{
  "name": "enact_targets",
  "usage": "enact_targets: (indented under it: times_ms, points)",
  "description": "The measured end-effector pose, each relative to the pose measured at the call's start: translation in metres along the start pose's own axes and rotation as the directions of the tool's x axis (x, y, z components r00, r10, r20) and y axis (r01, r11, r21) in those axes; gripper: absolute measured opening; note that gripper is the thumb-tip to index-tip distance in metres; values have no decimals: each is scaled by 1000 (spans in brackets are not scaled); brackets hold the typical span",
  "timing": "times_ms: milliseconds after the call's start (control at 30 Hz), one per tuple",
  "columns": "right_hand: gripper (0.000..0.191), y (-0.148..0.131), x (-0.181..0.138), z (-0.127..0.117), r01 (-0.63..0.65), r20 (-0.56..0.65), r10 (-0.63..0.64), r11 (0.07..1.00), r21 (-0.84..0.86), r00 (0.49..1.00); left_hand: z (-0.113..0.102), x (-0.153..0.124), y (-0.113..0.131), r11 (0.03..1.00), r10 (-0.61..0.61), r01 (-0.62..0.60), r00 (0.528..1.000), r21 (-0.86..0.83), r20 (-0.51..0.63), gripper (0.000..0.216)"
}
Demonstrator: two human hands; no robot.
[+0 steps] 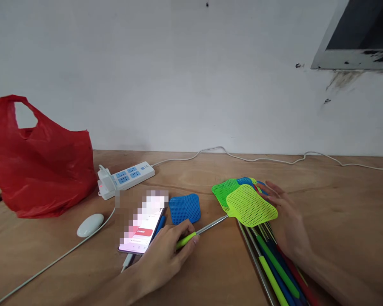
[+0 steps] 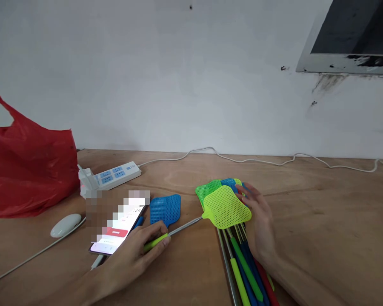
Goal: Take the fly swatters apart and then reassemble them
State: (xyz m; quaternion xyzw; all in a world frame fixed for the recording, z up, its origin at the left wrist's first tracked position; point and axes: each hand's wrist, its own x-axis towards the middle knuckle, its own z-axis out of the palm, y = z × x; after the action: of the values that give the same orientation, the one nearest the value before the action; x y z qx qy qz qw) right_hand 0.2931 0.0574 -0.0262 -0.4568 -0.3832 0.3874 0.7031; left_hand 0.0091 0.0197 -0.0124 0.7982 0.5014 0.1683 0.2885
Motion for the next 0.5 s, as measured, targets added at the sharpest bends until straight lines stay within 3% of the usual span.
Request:
enact_targets:
  times_ms: [67, 100, 200, 300, 367, 500]
  points:
    - [29, -2, 4, 0, 7, -58, -7, 1000, 9, 998, 0, 1, 0, 999, 3, -3, 1000, 43, -4, 27]
    - [25, -3, 5, 0, 35, -27, -36, 999, -24, 999, 0, 1, 0, 998, 9, -8, 1000, 64, -6, 27]
    - [13, -6, 7, -1, 242, 227, -185, 935, -258, 956, 0, 0, 0, 992, 36, -35, 999, 124, -4, 26]
    - [14, -11, 7, -2, 615, 544, -342, 633, -469, 766, 0, -1, -3, 979, 74, -73, 997, 189, 2, 25]
    - [15, -15, 6, 0, 757, 708, -311, 436, -486, 634, 1, -1, -5, 967, 98, -100, 995, 234, 20, 24]
    - [17, -21, -2, 7, 873, 890, -135, 306, -380, 435, 3, -1, -6, 935, 147, -161, 987, 315, 66, 24]
